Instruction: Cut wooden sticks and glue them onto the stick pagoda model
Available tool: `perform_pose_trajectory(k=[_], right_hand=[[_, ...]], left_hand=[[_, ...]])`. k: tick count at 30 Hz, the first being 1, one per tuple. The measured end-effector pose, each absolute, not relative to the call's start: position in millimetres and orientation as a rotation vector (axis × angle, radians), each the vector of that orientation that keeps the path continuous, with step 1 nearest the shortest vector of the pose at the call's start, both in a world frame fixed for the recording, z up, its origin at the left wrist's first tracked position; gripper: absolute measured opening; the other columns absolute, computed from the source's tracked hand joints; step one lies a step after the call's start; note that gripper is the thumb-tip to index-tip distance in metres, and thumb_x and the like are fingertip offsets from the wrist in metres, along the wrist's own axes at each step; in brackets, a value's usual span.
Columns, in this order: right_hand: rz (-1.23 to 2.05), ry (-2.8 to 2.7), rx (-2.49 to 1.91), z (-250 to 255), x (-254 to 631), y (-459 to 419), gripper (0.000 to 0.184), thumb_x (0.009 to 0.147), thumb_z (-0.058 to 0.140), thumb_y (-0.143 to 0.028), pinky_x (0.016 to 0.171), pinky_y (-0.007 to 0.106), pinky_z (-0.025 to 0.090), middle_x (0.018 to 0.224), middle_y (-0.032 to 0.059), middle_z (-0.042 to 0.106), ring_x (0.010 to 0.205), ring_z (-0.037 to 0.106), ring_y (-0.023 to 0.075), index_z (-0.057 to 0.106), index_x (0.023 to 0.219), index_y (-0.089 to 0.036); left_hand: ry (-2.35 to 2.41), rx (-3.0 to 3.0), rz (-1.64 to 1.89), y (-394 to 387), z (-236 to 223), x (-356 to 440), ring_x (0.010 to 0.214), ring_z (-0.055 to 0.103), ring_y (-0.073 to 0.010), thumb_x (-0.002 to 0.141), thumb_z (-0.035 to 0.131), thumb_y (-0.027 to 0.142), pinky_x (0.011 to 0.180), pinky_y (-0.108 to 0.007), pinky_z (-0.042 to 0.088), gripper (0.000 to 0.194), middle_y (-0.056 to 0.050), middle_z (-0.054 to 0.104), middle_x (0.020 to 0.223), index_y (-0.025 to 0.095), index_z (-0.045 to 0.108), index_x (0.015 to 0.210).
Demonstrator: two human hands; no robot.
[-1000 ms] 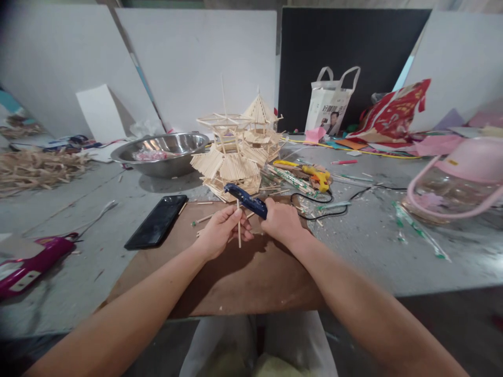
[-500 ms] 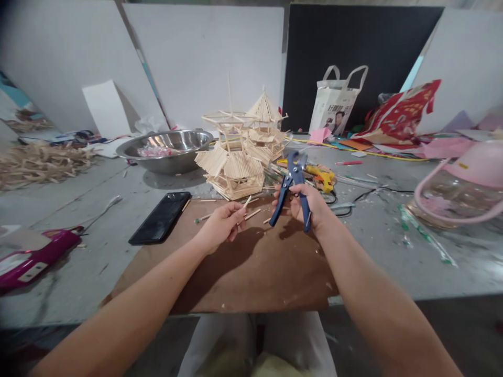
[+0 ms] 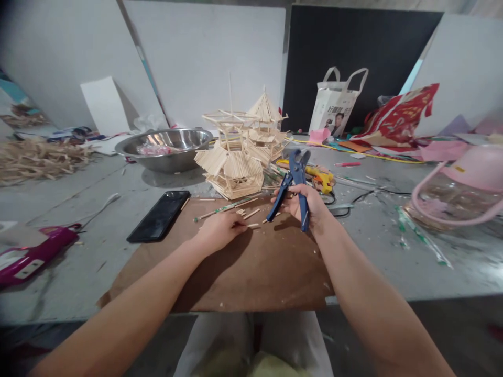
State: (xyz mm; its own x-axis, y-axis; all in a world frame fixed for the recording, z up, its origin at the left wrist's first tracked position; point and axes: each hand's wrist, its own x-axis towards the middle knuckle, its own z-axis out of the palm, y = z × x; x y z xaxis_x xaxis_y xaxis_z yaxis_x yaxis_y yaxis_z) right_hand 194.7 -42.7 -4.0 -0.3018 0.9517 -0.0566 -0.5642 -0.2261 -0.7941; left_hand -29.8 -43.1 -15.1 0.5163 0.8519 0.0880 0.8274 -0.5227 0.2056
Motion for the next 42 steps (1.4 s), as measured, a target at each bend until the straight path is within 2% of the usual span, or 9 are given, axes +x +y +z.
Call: perform_pose_trajectory(k=[7, 11, 16, 19, 22, 26, 31, 35, 42], right_hand=[[1.803, -0.744, -0.662, -9, 200, -37, 0.028, 0.062, 0.034, -0.028, 0.069, 0.041, 0.044, 0.067, 0.0073, 0.063, 0.076, 0.057, 0.022, 0.057, 0.073, -0.016], [1.637, -0.78, -0.616, -7, 201, -39, 0.026, 0.062, 0.036, -0.032, 0.069, 0.037, 0.044, 0.069, 0.0055, 0.063, 0.077, 0.056, 0.02, 0.056, 0.07, -0.018], [1.558, -0.902, -0.741, -8, 202, -38, 0.027, 0.061, 0.036, -0.038, 0.069, 0.041, 0.043, 0.072, 0.0069, 0.062, 0.079, 0.056, 0.0225, 0.055, 0.066, -0.019], [1.532, -0.922, -0.804, -11, 202, -35, 0.03, 0.06, 0.037, -0.039, 0.07, 0.042, 0.042, 0.071, 0.0066, 0.062, 0.077, 0.056, 0.0231, 0.056, 0.071, -0.019], [1.549, -0.916, -0.787, -11, 200, -36, 0.032, 0.06, 0.036, -0.038, 0.07, 0.043, 0.041, 0.071, 0.006, 0.062, 0.076, 0.056, 0.0231, 0.055, 0.078, -0.019], [1.611, -0.839, -0.766, -10, 191, -38, 0.026, 0.059, 0.038, -0.033, 0.069, 0.043, 0.043, 0.068, 0.0072, 0.061, 0.075, 0.057, 0.0241, 0.054, 0.072, -0.017], [1.388, -0.803, -0.803, -8, 177, -42, 0.017, 0.058, 0.042, -0.022, 0.069, 0.04, 0.045, 0.064, 0.0049, 0.06, 0.073, 0.057, 0.0217, 0.054, 0.069, -0.017], [1.318, -0.847, -0.852, -10, 173, -44, 0.013, 0.059, 0.044, -0.021, 0.07, 0.037, 0.046, 0.064, 0.005, 0.059, 0.071, 0.058, 0.0205, 0.054, 0.065, -0.016], [1.244, -0.934, -0.926, -18, 169, -42, 0.015, 0.057, 0.048, -0.022, 0.07, 0.036, 0.044, 0.066, 0.0032, 0.06, 0.068, 0.058, 0.0199, 0.057, 0.066, -0.016]], left_hand=[[1.542, 2.642, 0.295, -43, -13, -30, 0.075, 0.053, -0.0169, 0.074, 0.039, 0.038, 0.057, -0.024, 0.036, 0.024, -0.001, 0.061, 0.079, 0.024, 0.058, 0.075], [1.608, 2.635, 0.325, -41, -12, -32, 0.078, 0.052, -0.0172, 0.073, 0.042, 0.035, 0.059, -0.024, 0.036, 0.02, -0.002, 0.06, 0.081, 0.023, 0.057, 0.079], [1.657, 2.69, 0.297, -39, -14, -34, 0.083, 0.05, -0.019, 0.072, 0.044, 0.031, 0.062, -0.027, 0.037, 0.017, -0.003, 0.058, 0.081, 0.021, 0.057, 0.077], [1.706, 2.671, 0.259, -39, -15, -35, 0.086, 0.049, -0.0193, 0.072, 0.045, 0.03, 0.063, -0.027, 0.037, 0.016, -0.004, 0.057, 0.084, 0.021, 0.057, 0.076], [1.695, 2.676, 0.225, -37, -16, -36, 0.087, 0.048, -0.0196, 0.073, 0.043, 0.029, 0.064, -0.028, 0.038, 0.017, -0.005, 0.057, 0.084, 0.02, 0.057, 0.076], [1.638, 2.755, 0.242, -33, -22, -36, 0.084, 0.048, -0.0206, 0.075, 0.04, 0.026, 0.064, -0.029, 0.039, 0.019, -0.006, 0.057, 0.082, 0.017, 0.057, 0.076], [1.519, 2.874, 0.249, -29, -29, -35, 0.08, 0.05, -0.0182, 0.077, 0.036, 0.019, 0.072, -0.029, 0.038, 0.019, -0.008, 0.056, 0.079, 0.013, 0.054, 0.078], [1.498, 2.891, 0.216, -29, -29, -34, 0.079, 0.051, -0.0183, 0.078, 0.033, 0.016, 0.069, -0.028, 0.039, 0.021, -0.008, 0.055, 0.08, 0.014, 0.053, 0.079], [1.391, 2.869, 0.269, -31, -25, -37, 0.082, 0.05, -0.0178, 0.074, 0.034, 0.011, 0.074, -0.028, 0.038, 0.023, -0.008, 0.053, 0.083, 0.014, 0.054, 0.085]])
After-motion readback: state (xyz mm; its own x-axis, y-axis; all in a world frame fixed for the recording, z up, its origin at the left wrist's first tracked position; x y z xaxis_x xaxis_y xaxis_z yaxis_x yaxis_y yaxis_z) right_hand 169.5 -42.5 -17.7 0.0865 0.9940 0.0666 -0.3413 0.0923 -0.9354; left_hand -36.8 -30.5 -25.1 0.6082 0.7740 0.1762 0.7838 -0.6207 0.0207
